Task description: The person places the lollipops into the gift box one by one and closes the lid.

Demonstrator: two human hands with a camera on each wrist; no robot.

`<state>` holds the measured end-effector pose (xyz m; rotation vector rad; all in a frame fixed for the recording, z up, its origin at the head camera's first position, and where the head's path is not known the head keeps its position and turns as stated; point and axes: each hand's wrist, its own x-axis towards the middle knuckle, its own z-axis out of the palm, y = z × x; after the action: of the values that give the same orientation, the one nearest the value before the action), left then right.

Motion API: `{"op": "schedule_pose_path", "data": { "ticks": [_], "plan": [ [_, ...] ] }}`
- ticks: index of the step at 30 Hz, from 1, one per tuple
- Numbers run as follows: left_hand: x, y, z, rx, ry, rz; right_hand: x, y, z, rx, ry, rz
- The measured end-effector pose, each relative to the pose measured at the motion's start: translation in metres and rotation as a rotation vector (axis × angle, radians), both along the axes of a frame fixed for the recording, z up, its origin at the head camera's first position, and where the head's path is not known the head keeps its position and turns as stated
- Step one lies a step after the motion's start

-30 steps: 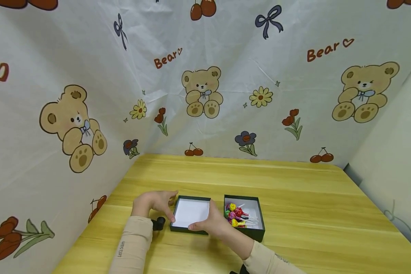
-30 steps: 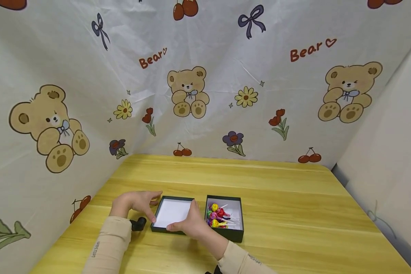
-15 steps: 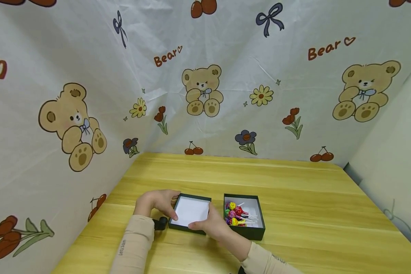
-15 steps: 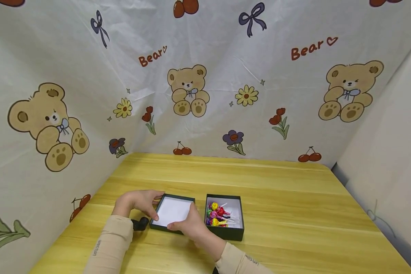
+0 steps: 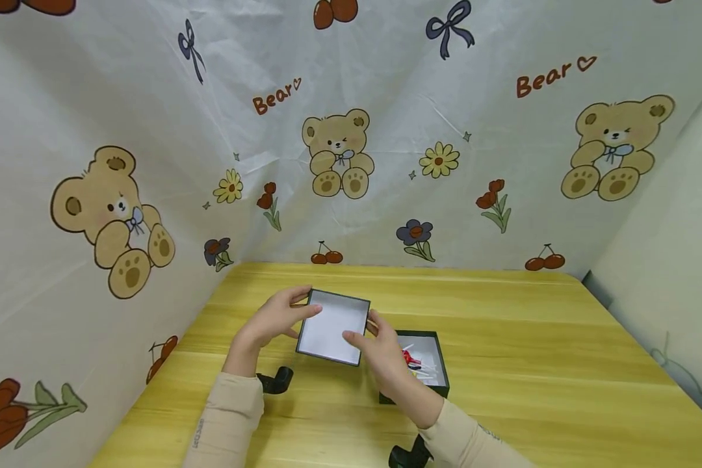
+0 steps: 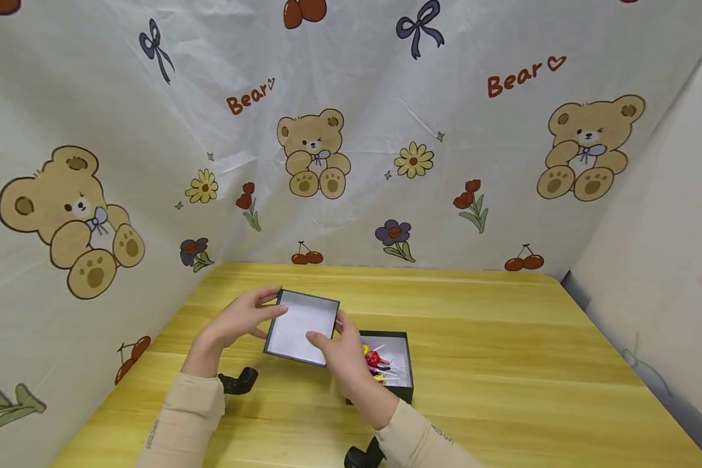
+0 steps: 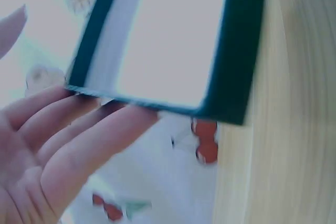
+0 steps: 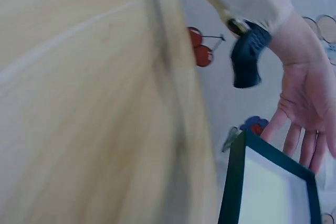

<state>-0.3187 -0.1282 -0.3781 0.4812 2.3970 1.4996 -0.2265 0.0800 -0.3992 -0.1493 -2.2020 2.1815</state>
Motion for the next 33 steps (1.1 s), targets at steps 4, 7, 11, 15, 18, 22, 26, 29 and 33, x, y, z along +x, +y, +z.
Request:
{"op": "schedule_pose_path", "data": {
  "ticks": [4, 7, 11, 15, 18, 22, 26, 29, 33],
  "plan": [
    [0.009, 0.023, 0.009, 0.182, 0.064, 0.053, -0.002, 0.023, 0.013, -0.166, 0.025, -0.046],
    [0.016, 0.042, 0.011, 0.350, 0.107, 0.122, -0.001, 0.039, 0.020, -0.225, 0.048, -0.062],
    [0.027, 0.063, 0.012, 0.548, 0.119, 0.207, 0.003, 0.057, 0.030, -0.333, 0.080, -0.107],
    [0.039, 0.079, 0.012, 0.687, 0.124, 0.261, 0.008, 0.071, 0.036, -0.437, 0.115, -0.161],
    [0.044, 0.088, 0.008, 0.756, 0.117, 0.287, 0.014, 0.078, 0.038, -0.442, 0.130, -0.192],
    [0.049, 0.099, 0.000, 0.780, 0.059, 0.267, 0.024, 0.090, 0.038, -0.393, 0.136, -0.209],
    [0.053, 0.106, -0.008, 0.771, 0.003, 0.185, 0.036, 0.106, 0.035, -0.323, 0.123, -0.192],
    [0.056, 0.109, -0.013, 0.753, -0.006, 0.130, 0.046, 0.116, 0.031, -0.254, 0.111, -0.181],
    [0.056, 0.111, -0.016, 0.693, 0.032, 0.107, 0.055, 0.126, 0.024, -0.193, 0.089, -0.144]
  ]
}}
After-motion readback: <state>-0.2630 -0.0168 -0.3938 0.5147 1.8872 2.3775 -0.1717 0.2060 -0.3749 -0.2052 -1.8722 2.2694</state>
